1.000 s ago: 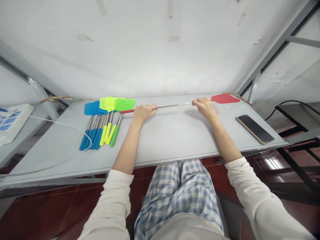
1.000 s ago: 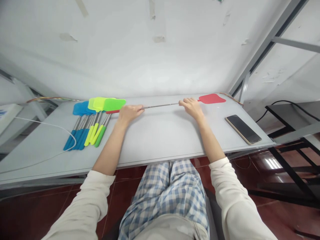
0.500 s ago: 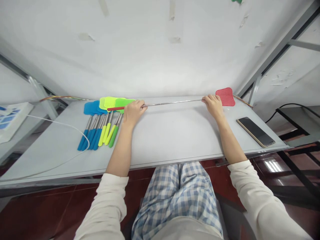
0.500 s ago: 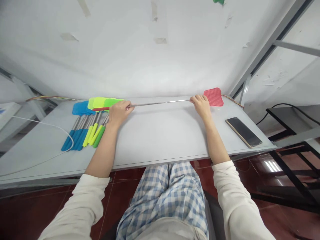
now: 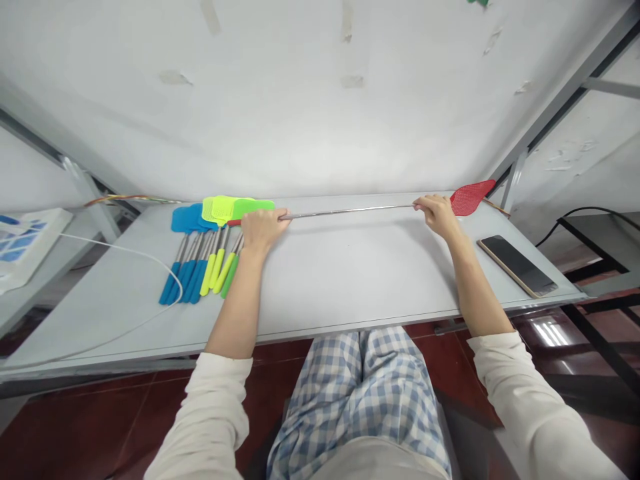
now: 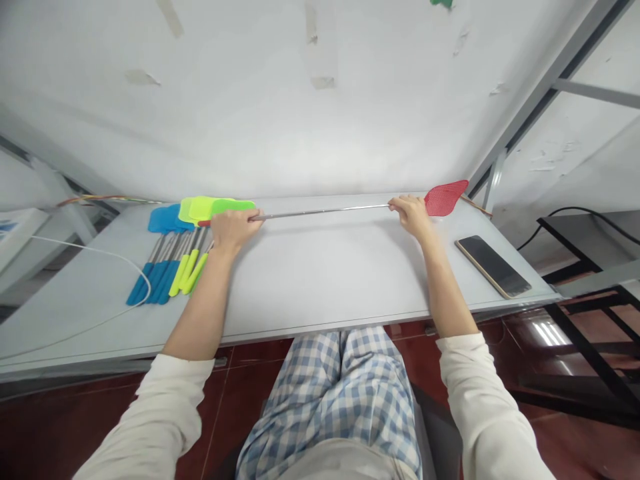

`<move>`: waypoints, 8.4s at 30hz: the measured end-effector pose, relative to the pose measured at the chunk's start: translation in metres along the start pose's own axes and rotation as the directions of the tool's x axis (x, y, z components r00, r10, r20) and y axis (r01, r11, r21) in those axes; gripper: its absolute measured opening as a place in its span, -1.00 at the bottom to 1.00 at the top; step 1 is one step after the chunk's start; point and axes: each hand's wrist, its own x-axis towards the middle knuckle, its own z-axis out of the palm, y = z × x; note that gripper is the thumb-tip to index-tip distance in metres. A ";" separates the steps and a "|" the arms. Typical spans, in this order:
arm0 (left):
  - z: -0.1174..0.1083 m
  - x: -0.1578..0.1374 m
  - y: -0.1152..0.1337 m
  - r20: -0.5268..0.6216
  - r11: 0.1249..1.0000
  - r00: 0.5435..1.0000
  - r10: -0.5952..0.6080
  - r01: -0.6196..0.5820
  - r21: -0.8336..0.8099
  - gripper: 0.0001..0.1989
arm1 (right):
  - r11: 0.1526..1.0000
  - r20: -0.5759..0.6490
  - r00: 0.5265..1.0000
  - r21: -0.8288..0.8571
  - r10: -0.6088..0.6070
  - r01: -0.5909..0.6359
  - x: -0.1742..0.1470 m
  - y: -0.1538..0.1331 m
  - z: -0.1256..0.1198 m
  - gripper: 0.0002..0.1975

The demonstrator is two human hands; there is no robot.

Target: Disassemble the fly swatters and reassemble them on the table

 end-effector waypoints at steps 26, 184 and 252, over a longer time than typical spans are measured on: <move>-0.007 -0.027 0.063 -0.003 0.989 0.996 0.086 -0.085 -0.117 -0.69 | 0.985 -0.118 0.980 0.034 -0.163 0.168 0.000 -0.103 -0.011 -0.58; 0.009 -0.034 0.103 0.106 0.947 0.941 0.320 -0.317 -0.051 -0.52 | 0.926 0.317 0.948 -0.366 0.033 0.090 0.014 -0.121 0.027 -0.49; -0.035 -0.016 0.138 0.249 0.507 0.968 0.040 0.195 -0.840 -0.61 | 0.341 0.506 0.862 0.810 0.005 -0.477 -0.019 -0.189 -0.001 -0.70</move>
